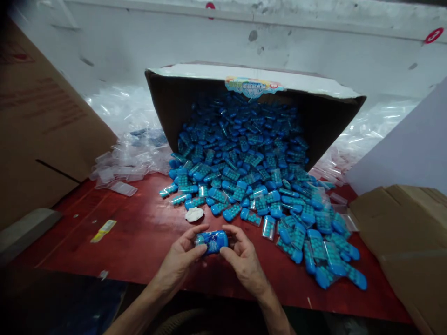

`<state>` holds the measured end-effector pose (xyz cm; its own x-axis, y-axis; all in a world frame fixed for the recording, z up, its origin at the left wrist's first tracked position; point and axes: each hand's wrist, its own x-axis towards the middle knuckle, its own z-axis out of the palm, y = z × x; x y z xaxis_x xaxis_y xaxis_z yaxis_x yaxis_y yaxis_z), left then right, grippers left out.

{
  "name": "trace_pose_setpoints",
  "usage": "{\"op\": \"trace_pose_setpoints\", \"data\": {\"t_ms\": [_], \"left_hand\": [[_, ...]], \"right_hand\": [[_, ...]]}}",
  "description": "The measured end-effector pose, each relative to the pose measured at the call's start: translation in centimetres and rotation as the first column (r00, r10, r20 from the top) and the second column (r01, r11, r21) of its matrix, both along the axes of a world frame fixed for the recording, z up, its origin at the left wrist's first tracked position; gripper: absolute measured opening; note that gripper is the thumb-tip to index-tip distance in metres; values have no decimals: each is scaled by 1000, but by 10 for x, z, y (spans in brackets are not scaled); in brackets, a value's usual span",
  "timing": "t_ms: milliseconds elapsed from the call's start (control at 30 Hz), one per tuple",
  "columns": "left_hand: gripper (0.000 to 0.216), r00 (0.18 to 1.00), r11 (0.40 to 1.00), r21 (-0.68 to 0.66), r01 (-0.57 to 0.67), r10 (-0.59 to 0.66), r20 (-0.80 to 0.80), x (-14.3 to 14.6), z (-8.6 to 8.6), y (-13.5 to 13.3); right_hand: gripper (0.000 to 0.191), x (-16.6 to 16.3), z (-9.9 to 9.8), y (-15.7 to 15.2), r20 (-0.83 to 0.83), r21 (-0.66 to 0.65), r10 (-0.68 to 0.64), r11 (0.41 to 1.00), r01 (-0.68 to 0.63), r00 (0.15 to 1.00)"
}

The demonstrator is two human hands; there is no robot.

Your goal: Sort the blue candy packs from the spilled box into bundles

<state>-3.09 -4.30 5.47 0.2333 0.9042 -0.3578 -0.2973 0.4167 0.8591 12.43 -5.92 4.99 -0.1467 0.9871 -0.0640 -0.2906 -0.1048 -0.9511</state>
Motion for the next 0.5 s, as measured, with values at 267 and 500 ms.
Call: {"op": "trace_pose_setpoints", "data": {"t_ms": [267,500], "left_hand": [[41,993,993,-103,51,-40,111,-4,1,1],[35,986,995,-66,70,-79,-150,-27,-8,1]], "right_hand": [[46,-5,-9,0,-27,-71,-86,994,84,996],[46,-25,-18,-8,68,-152,18,988,-7,998]]}}
